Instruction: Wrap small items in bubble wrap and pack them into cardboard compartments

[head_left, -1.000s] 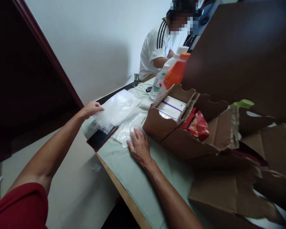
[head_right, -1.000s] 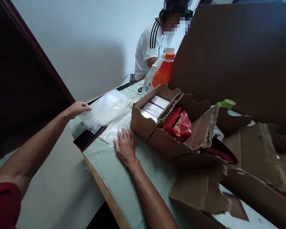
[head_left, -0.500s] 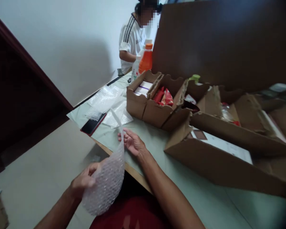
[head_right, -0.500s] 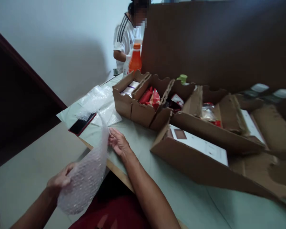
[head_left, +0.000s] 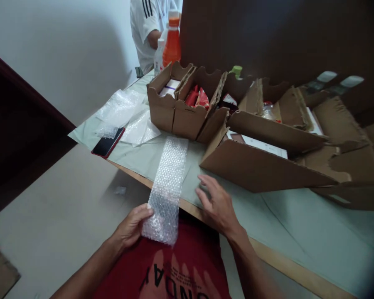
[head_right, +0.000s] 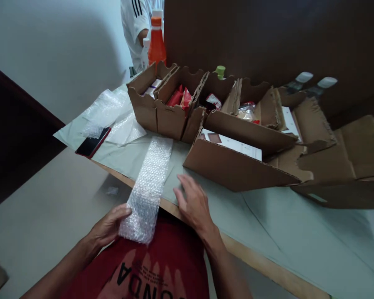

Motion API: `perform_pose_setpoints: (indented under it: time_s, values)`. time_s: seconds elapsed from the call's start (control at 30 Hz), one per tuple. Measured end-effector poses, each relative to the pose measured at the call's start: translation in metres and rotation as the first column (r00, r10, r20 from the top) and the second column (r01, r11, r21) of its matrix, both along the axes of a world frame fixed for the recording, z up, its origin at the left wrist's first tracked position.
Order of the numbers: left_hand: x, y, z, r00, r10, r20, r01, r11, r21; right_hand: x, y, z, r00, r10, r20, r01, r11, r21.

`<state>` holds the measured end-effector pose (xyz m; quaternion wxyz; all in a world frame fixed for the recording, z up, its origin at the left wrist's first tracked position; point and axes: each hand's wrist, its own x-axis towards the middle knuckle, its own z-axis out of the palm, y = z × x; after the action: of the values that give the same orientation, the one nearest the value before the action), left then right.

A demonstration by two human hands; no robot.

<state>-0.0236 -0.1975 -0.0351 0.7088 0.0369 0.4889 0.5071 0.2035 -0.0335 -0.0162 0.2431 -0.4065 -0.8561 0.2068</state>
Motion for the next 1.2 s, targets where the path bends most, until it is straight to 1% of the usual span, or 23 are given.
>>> perform_pose_setpoints:
  time_s: [0.07,0.1,0.17,0.2,0.27,0.3,0.33,0.37,0.4,0.43,0.5,0.53,0.6,0.7,0.8,0.87,0.9,0.93,1.0,1.07,1.1,1.13,1.2]
  values:
    - [-0.002,-0.001,0.006,0.999,-0.017,0.036,0.018,1.0,-0.012,0.014,-0.028,-0.003,0.985,0.159,0.072,-0.165,0.982,0.088]
    - [-0.002,-0.001,0.009,0.998,-0.024,0.057,0.025,1.0,-0.014,0.015,-0.039,-0.004,0.963,0.249,0.1,-0.26,0.959,0.114]
    - [-0.004,0.002,0.015,0.995,-0.031,0.091,0.032,0.999,-0.012,0.006,-0.053,-0.006,0.909,0.407,0.093,-0.416,0.901,0.122]
    - [-0.005,0.004,0.017,0.995,-0.037,0.097,0.038,0.999,-0.013,-0.002,-0.055,-0.007,0.893,0.448,0.047,-0.451,0.886,0.108]
    - [-0.007,0.005,0.022,0.998,-0.041,0.047,0.041,0.999,-0.003,-0.023,-0.05,-0.01,0.909,0.409,-0.086,-0.408,0.913,0.025]
    - [-0.009,0.004,0.025,0.999,-0.015,-0.04,0.016,1.0,0.02,-0.033,-0.044,-0.011,0.932,0.335,-0.141,-0.344,0.938,-0.043]
    - [-0.011,0.003,0.028,0.984,0.031,-0.178,-0.021,0.998,0.059,-0.042,-0.036,-0.011,0.955,0.243,-0.169,-0.264,0.958,-0.112]
    - [-0.012,0.002,0.031,0.929,0.086,-0.361,-0.046,0.992,0.119,-0.05,-0.027,-0.011,0.975,0.153,-0.163,-0.18,0.97,-0.164]
    - [-0.014,0.003,0.034,0.817,0.142,-0.558,-0.038,0.98,0.193,-0.056,-0.019,-0.011,0.988,0.079,-0.13,-0.103,0.976,-0.19]
    - [-0.015,0.004,0.035,0.658,0.186,-0.73,0.019,0.965,0.263,-0.062,-0.011,-0.011,0.996,0.023,-0.081,-0.037,0.982,-0.187]
    - [-0.016,0.013,0.035,0.323,0.208,-0.923,0.262,0.918,0.299,-0.067,-0.001,-0.013,0.999,-0.047,0.026,0.05,0.991,-0.124]
    - [-0.016,0.019,0.032,0.197,0.209,-0.958,0.394,0.878,0.273,-0.066,0.002,-0.014,0.995,-0.066,0.07,0.072,0.994,-0.086]
    - [-0.018,0.033,0.023,0.037,0.225,-0.974,0.578,0.79,0.204,-0.06,0.003,-0.016,0.989,-0.096,0.113,0.098,0.995,-0.005]
    - [-0.022,0.049,0.007,-0.097,0.288,-0.953,0.684,0.715,0.147,-0.04,-0.002,-0.011,0.993,-0.085,0.082,0.073,0.988,0.136]
    - [-0.026,0.055,-0.001,-0.16,0.369,-0.916,0.727,0.671,0.144,-0.027,-0.008,-0.004,0.986,0.131,0.1,-0.15,0.967,0.205]
    - [-0.027,0.057,-0.001,-0.187,0.399,-0.898,0.739,0.66,0.139,-0.027,-0.01,-0.003,0.955,0.264,0.137,-0.286,0.94,0.188]
    - [-0.027,0.058,0.001,-0.196,0.41,-0.891,0.738,0.66,0.142,-0.03,-0.009,-0.003,0.946,0.295,0.137,-0.316,0.933,0.172]
    - [-0.027,0.058,0.002,-0.195,0.421,-0.886,0.733,0.662,0.154,-0.033,-0.009,-0.005,0.944,0.307,0.121,-0.324,0.934,0.152]
    - [-0.026,0.059,0.007,-0.149,0.42,-0.895,0.722,0.665,0.192,-0.038,-0.006,-0.007,0.953,0.299,0.055,-0.303,0.949,0.087]
    - [-0.025,0.062,0.011,-0.088,0.388,-0.917,0.7,0.68,0.22,-0.039,-0.004,-0.007,0.964,0.266,-0.005,-0.266,0.964,0.002]
    - [-0.025,0.064,0.011,-0.083,0.369,-0.926,0.685,0.696,0.216,-0.038,-0.004,-0.006,0.973,0.232,-0.018,-0.232,0.972,-0.018]
    - [-0.025,0.067,0.012,-0.1,0.353,-0.93,0.668,0.717,0.2,-0.036,-0.004,-0.005,0.982,0.186,-0.018,-0.186,0.982,-0.01]
    - [-0.026,0.075,0.01,-0.172,0.336,-0.926,0.634,0.757,0.157,-0.033,-0.005,-0.001,0.995,0.103,-0.004,-0.102,0.991,0.088]
